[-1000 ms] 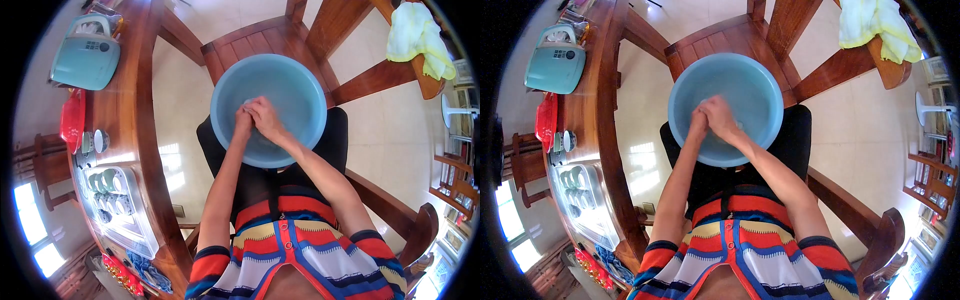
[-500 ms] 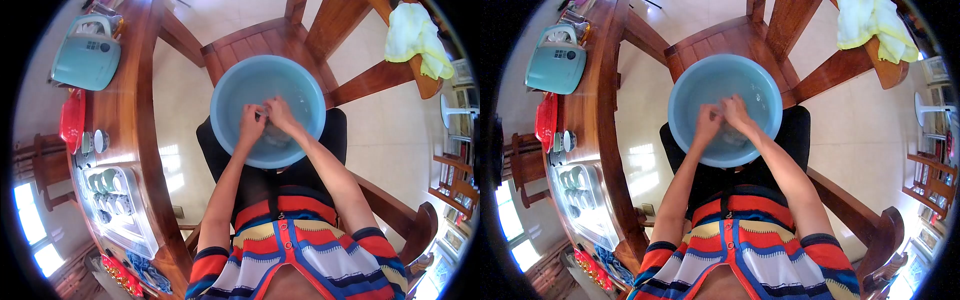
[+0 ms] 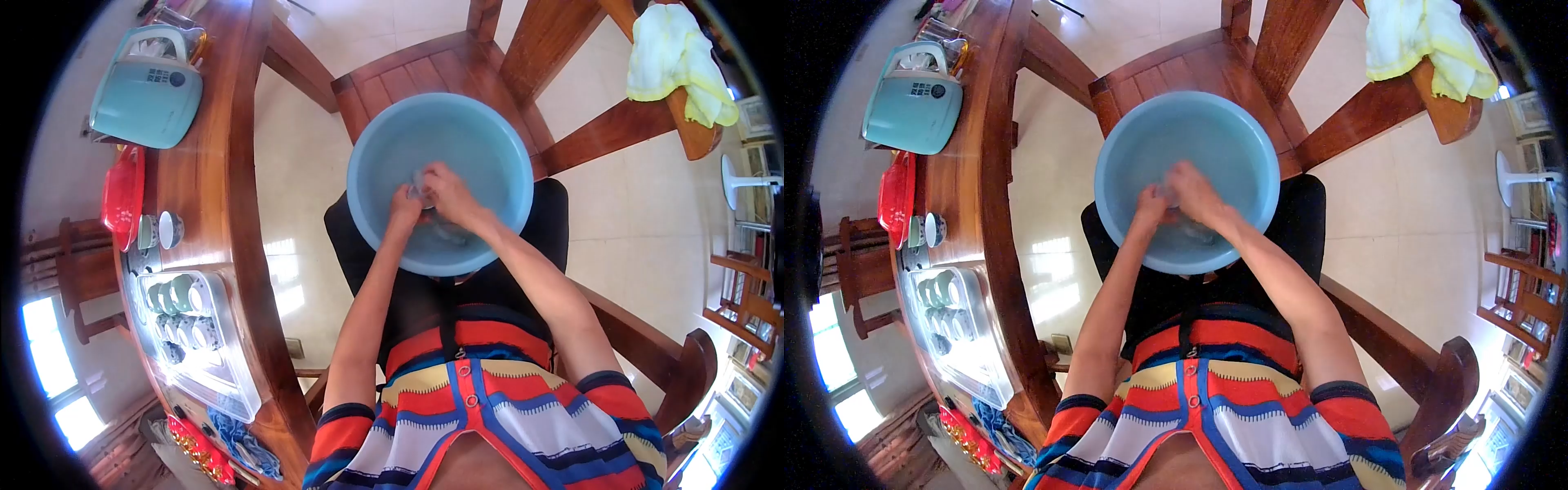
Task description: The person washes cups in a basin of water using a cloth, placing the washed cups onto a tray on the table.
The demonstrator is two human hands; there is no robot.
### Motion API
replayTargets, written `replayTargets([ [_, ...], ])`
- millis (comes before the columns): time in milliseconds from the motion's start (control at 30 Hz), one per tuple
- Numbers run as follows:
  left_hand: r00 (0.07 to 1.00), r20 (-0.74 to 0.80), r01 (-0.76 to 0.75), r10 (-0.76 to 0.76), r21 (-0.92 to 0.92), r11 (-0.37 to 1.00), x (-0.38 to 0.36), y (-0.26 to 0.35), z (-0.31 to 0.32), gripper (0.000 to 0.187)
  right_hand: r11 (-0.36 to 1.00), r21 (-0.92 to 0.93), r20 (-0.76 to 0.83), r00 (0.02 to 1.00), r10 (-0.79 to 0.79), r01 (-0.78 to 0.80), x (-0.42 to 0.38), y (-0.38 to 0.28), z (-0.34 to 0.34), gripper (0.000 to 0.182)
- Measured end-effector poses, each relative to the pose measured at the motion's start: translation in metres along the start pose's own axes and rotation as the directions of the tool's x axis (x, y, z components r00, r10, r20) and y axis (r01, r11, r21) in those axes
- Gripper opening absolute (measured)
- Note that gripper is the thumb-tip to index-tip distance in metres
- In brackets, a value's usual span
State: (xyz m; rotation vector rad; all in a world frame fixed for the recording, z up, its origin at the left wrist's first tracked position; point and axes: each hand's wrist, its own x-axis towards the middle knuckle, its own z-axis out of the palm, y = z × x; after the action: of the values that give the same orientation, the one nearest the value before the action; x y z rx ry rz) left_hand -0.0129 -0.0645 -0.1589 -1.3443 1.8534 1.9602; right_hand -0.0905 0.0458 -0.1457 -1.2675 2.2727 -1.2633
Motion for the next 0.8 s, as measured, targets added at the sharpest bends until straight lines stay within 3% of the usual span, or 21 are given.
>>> replayTargets([
  [67,0.998,0.034,-0.052,0.055,-0.080,0.995,0.003,-0.002,-0.002,0.036,0.986,0.025,-0.065,0.985,-0.162,0.164,-0.005,-0.020,-0.007,0.020],
  [200,0.991,0.117,-0.062,0.059,0.026,0.998,-0.012,0.014,-0.002,0.035,0.967,-0.027,-0.024,0.967,-0.254,0.253,-0.011,-0.019,-0.006,0.024],
  [267,0.991,0.116,-0.071,0.066,0.035,0.997,-0.015,0.015,-0.001,0.036,0.971,0.237,0.072,0.997,-0.006,-0.011,-0.012,-0.016,-0.007,0.033],
  [333,0.980,0.124,-0.129,0.153,-0.180,0.975,-0.013,0.009,0.000,0.039,0.982,0.190,-0.006,1.000,0.017,-0.015,-0.011,-0.013,-0.005,0.037],
  [367,0.980,0.128,-0.128,0.152,-0.179,0.975,-0.010,0.006,0.002,0.039,0.990,0.142,-0.085,0.996,0.037,-0.024,-0.011,-0.012,-0.005,0.041],
  [500,0.940,-0.030,-0.339,0.339,-0.177,0.924,0.006,-0.004,0.002,0.042,0.973,0.193,-0.126,0.980,0.154,-0.128,-0.009,-0.005,0.002,0.042],
  [567,0.911,-0.072,-0.412,0.406,-0.119,0.903,0.010,-0.010,0.000,0.044,0.798,0.535,-0.002,0.944,0.330,-0.278,-0.003,0.006,0.005,0.035],
  [600,0.922,-0.056,-0.386,0.382,-0.113,0.915,-0.002,0.000,0.000,0.045,0.798,0.535,-0.002,0.944,0.329,-0.277,0.000,0.010,0.004,0.035],
  [667,0.933,-0.039,-0.359,0.357,-0.107,0.927,-0.021,0.015,0.002,0.045,0.671,0.665,0.079,0.925,0.373,-0.327,0.002,0.016,0.001,0.031],
  [733,0.938,-0.062,-0.339,0.342,0.052,0.939,-0.030,0.022,0.005,0.044,0.750,0.561,0.048,0.918,0.394,-0.351,0.001,0.009,-0.003,0.029],
  [767,0.938,-0.062,-0.338,0.341,0.051,0.940,-0.029,0.020,0.007,0.044,0.813,0.447,0.015,0.912,0.409,-0.372,0.001,0.005,-0.004,0.028],
  [800,0.925,-0.090,-0.367,0.368,0.031,0.930,-0.025,0.015,0.009,0.041,0.814,0.446,0.016,0.913,0.408,-0.372,0.001,0.005,-0.003,0.028],
])
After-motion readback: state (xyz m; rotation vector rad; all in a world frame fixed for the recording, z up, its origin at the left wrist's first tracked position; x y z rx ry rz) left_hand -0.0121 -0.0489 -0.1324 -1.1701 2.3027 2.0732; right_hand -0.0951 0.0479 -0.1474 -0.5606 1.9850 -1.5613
